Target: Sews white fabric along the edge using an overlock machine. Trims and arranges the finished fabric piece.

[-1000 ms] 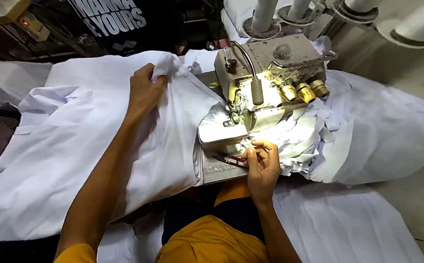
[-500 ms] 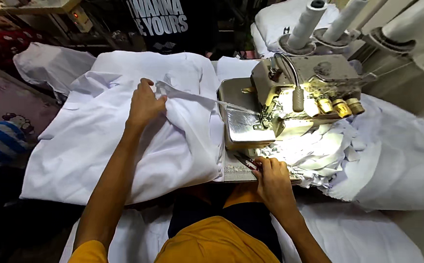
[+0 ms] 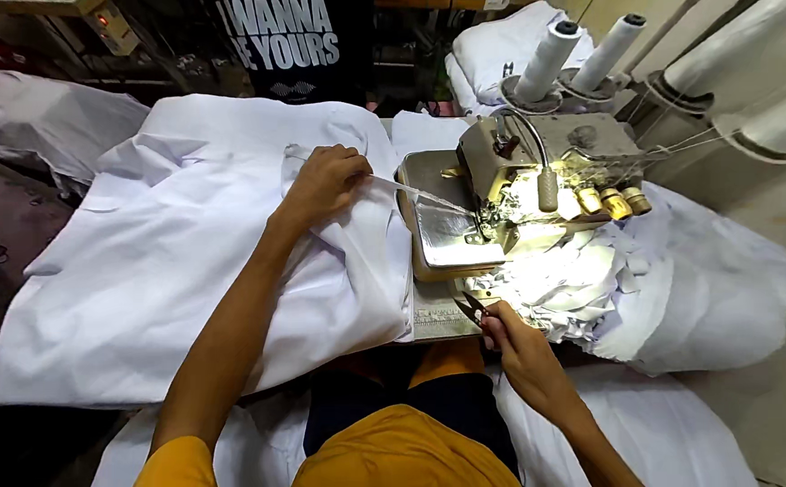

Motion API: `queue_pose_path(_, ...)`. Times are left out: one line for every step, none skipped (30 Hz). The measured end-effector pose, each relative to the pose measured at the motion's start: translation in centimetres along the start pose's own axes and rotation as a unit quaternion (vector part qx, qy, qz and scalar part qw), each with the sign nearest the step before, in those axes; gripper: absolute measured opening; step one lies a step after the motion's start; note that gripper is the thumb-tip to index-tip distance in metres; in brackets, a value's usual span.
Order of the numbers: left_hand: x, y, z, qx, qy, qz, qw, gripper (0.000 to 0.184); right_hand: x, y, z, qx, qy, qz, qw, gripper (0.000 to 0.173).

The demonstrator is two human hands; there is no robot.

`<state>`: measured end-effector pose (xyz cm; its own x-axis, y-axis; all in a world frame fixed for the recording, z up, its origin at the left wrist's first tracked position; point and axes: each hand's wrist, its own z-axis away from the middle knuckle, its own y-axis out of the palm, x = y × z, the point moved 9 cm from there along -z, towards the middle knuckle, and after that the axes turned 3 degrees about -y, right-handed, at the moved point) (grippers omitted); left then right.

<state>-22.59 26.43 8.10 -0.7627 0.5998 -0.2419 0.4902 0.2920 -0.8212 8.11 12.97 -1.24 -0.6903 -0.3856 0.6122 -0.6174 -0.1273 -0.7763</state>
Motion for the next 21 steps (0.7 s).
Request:
queue_pose_path(-0.2,-0.8,0.2,-0.012,0.003,0.008,1.000,0.021,-0.2,0.0,0.1,0.032,0.027,-0.135,0.990,0.033)
queue_pose_path(-0.5,-1.5,0.4,-0.021,0.006,0.012,1.000,0.022,0.0,0.3,0.1,0.068,0.050,-0.276,0.958,0.036)
queue_pose_path(-0.8,-2.1,0.6,-0.027,0.012,0.018,0.999,0.022,0.6,0.6,0.0,0.103,0.074,-0.396,0.909,0.038)
queue_pose_path(-1.2,-2.6,0.8,-0.034,0.021,0.024,0.999,0.022,1.6,0.8,-0.3,0.131,0.097,-0.487,0.858,0.039)
queue_pose_path(-1.7,-3.0,1.0,-0.042,0.030,0.030,0.998,0.022,2.6,0.9,-0.7,0.151,0.118,-0.551,0.812,0.038)
queue_pose_path(-2.1,-3.3,1.2,-0.046,0.040,0.035,0.998,0.021,3.5,0.9,-1.3,0.163,0.137,-0.595,0.775,0.036)
queue_pose_path(-2.6,-3.6,1.3,-0.048,0.049,0.042,0.997,0.021,4.3,0.9,-2.0,0.171,0.151,-0.631,0.741,0.035)
queue_pose_path(-2.9,-3.9,1.5,-0.052,0.056,0.050,0.996,0.020,5.0,1.0,-2.7,0.172,0.166,-0.663,0.710,0.036)
queue_pose_path(-3.3,-4.2,1.6,-0.056,0.061,0.059,0.995,0.020,5.5,1.0,-3.6,0.167,0.184,-0.690,0.679,0.039)
queue_pose_path(-3.5,-4.4,1.7,-0.060,0.066,0.066,0.994,0.020,5.9,1.2,-4.4,0.156,0.206,-0.709,0.656,0.041)
queue_pose_path(-3.8,-4.7,1.8,-0.063,0.069,0.072,0.993,0.020,6.2,1.3,-5.2,0.141,0.228,-0.720,0.640,0.042)
queue_pose_path(-3.9,-4.8,1.8,-0.065,0.073,0.075,0.992,0.020,6.4,1.4,-6.0,0.124,0.247,-0.727,0.629,0.043)
queue_pose_path(-4.1,-4.9,1.9,-0.065,0.075,0.076,0.992,0.020,6.5,1.5,-6.8,0.107,0.263,-0.729,0.623,0.043)
queue_pose_path(-4.1,-5.0,1.9,-0.065,0.076,0.076,0.992,0.020,6.5,1.6,-7.6,0.092,0.277,-0.729,0.619,0.043)
queue_pose_path(-4.1,-5.0,1.9,-0.065,0.076,0.077,0.992,0.020,6.4,1.8,-8.2,0.082,0.285,-0.730,0.615,0.043)
queue_pose_path(-4.2,-4.9,2.0,-0.066,0.076,0.082,0.991,0.020,6.3,1.9,-8.8,0.083,0.287,-0.729,0.616,0.042)
queue_pose_path(-4.3,-4.9,2.0,-0.069,0.078,0.085,0.991,0.019,6.1,2.0,-9.3,0.085,0.283,-0.729,0.617,0.041)
queue_pose_path(-4.4,-5.0,2.0,-0.071,0.079,0.087,0.991,0.019,5.9,2.1,-9.9,0.089,0.275,-0.730,0.620,0.041)
queue_pose_path(-4.3,-5.1,2.0,-0.075,0.078,0.086,0.990,0.018,5.8,2.1,-10.3,0.090,0.267,-0.730,0.623,0.041)
queue_pose_path(-4.0,-5.1,2.1,-0.079,0.076,0.085,0.990,0.017,5.8,2.0,-10.6,0.090,0.256,-0.726,0.632,0.041)
queue_pose_path(-3.6,-5.1,2.2,-0.083,0.070,0.081,0.991,0.017,5.8,1.9,-10.8,0.093,0.240,-0.719,0.646,0.042)
